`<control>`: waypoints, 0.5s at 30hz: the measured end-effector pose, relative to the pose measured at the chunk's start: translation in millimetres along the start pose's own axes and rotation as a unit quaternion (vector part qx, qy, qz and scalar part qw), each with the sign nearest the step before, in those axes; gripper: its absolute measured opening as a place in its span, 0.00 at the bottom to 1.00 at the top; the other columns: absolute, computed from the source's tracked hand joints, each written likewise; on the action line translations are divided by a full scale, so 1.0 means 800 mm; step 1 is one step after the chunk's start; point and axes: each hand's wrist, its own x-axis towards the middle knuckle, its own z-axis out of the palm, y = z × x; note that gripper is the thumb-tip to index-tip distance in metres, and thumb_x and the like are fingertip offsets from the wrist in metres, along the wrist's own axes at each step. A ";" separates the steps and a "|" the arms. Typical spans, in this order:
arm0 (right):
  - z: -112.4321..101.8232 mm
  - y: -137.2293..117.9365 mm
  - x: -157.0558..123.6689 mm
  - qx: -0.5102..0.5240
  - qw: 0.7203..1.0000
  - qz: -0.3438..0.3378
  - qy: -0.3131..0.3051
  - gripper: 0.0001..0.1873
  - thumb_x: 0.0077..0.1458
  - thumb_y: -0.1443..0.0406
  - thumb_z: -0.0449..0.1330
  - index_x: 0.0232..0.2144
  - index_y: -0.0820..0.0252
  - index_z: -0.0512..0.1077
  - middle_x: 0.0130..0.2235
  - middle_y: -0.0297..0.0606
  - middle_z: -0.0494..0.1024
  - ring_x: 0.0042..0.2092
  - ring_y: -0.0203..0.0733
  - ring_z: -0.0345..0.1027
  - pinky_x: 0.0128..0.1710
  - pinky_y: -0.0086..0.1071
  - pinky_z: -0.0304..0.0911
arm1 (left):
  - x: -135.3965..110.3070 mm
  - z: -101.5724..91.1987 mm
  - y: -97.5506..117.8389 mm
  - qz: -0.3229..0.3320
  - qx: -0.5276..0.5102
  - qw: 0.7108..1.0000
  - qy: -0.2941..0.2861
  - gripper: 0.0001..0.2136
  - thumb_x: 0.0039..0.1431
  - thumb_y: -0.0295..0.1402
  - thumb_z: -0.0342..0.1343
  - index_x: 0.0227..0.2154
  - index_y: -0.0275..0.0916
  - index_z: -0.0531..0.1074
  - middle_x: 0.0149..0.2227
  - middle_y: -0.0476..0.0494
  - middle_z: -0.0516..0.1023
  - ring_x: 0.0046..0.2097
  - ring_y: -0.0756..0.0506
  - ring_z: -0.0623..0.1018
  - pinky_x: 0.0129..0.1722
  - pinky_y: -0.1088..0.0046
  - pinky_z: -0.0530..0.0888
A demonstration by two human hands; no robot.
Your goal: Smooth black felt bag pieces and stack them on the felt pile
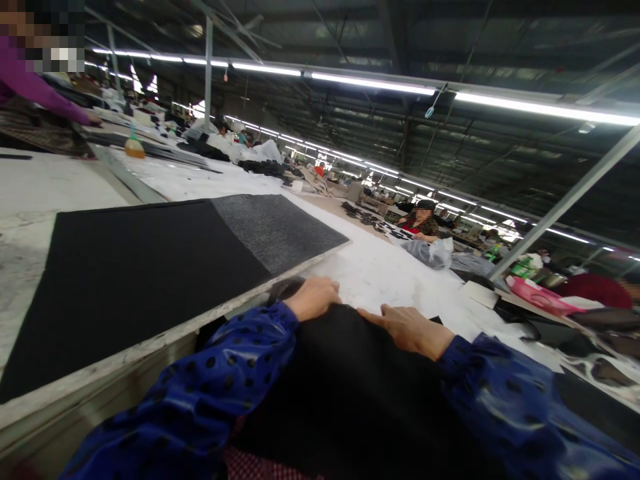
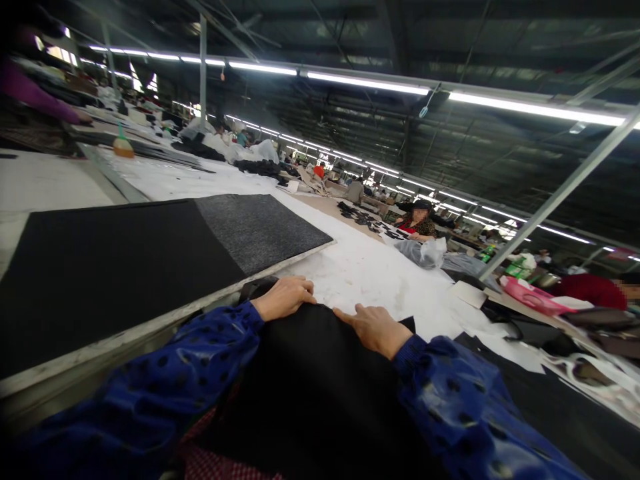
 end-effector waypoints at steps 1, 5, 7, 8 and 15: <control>-0.001 -0.007 0.002 -0.013 1.000 -0.005 0.012 0.39 0.49 0.76 0.49 0.61 0.45 0.53 0.41 0.47 0.70 0.36 0.46 0.68 0.31 0.34 0.62 | 0.000 0.001 0.000 -0.001 0.001 1.000 0.002 0.14 0.55 0.22 0.47 0.32 0.44 0.77 0.36 0.47 0.75 0.40 0.47 0.72 0.35 0.72 0.65; 0.000 -0.007 0.007 0.034 0.997 -0.045 0.056 0.39 0.48 0.77 0.49 0.61 0.45 0.53 0.47 0.45 0.66 0.45 0.45 0.65 0.38 0.32 0.63 | 0.001 0.005 -0.001 0.000 -0.002 1.000 0.004 0.14 0.55 0.23 0.47 0.34 0.44 0.77 0.36 0.47 0.75 0.40 0.47 0.71 0.34 0.73 0.65; 0.011 0.018 0.001 0.098 0.991 -0.062 0.074 0.35 0.51 0.75 0.49 0.60 0.46 0.56 0.50 0.42 0.66 0.49 0.42 0.63 0.46 0.32 0.62 | 0.002 0.009 -0.003 -0.003 -0.003 1.000 0.008 0.13 0.56 0.24 0.47 0.33 0.43 0.76 0.36 0.46 0.74 0.40 0.47 0.71 0.34 0.73 0.65; 0.021 0.035 -0.005 0.130 0.988 -0.036 0.076 0.32 0.54 0.73 0.49 0.60 0.47 0.56 0.52 0.41 0.66 0.51 0.42 0.62 0.49 0.32 0.60 | 0.002 0.010 -0.004 -0.005 -0.003 1.000 0.010 0.13 0.57 0.24 0.46 0.33 0.42 0.76 0.35 0.46 0.74 0.39 0.47 0.71 0.34 0.73 0.65; 0.079 0.113 -0.085 0.234 0.922 0.309 0.004 0.42 0.55 0.41 0.44 0.58 0.69 0.59 0.49 0.57 0.71 0.49 0.56 0.67 0.49 0.46 0.61 | 0.002 0.012 -0.003 -0.012 -0.004 1.000 0.024 0.12 0.58 0.24 0.46 0.33 0.40 0.75 0.34 0.45 0.73 0.39 0.47 0.71 0.33 0.74 0.64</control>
